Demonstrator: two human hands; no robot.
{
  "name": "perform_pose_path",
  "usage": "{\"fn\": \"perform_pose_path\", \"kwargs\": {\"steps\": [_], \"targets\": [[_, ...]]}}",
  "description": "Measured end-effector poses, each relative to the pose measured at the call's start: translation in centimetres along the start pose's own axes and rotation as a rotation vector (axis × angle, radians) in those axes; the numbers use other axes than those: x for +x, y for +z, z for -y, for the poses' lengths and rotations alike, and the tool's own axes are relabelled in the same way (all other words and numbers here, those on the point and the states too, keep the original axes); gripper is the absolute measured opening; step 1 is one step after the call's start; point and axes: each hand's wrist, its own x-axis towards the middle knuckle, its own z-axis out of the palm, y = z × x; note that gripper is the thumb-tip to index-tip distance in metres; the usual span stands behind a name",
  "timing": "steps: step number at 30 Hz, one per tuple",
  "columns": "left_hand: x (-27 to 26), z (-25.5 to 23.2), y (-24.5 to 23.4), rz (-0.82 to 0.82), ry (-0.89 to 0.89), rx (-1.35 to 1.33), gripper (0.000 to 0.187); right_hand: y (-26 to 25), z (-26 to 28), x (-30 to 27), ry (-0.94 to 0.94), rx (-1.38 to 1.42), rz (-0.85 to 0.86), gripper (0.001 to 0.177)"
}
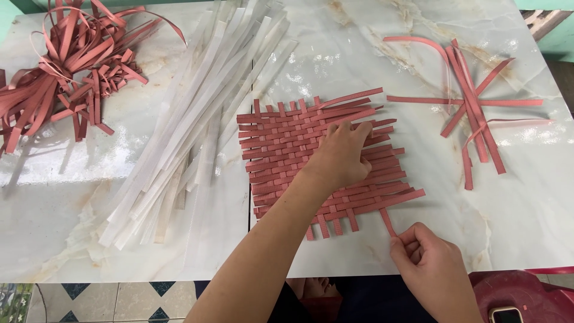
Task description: Weaving a mat by threading thin plastic strips through a base of other strips on a table.
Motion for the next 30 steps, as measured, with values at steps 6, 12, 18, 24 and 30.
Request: {"fn": "perform_pose_path", "kwargs": {"steps": [6, 12, 18, 24, 30], "targets": [[0.0, 0.3, -0.6, 0.06, -0.024, -0.096, 0.041, -0.2, 0.3, 0.0, 0.019, -0.013, 0.009, 0.025], [0.4, 0.0, -1.4, 0.127, -0.102, -0.108, 0.038, -0.4, 0.5, 0.0, 0.027, 0.002, 0.026, 0.026], [0.0, -0.3, -2.3, 0.146, -0.144, -0.189, 0.038, -0.4, 0.2, 0.1, 0.016, 0.003, 0.033, 0.023], [-0.2, -0.1, -2.2, 0.141, -0.144, -0.22, 0.037, -0.4, 0.3, 0.3, 0.01, 0.016, 0.028, 0.021], [-0.4, 0.4, -1.9, 0.104, -0.089, -0.214, 0.039, -0.3, 0.1, 0.4, -0.024, 0.014, 0.018, 0.022]]}}
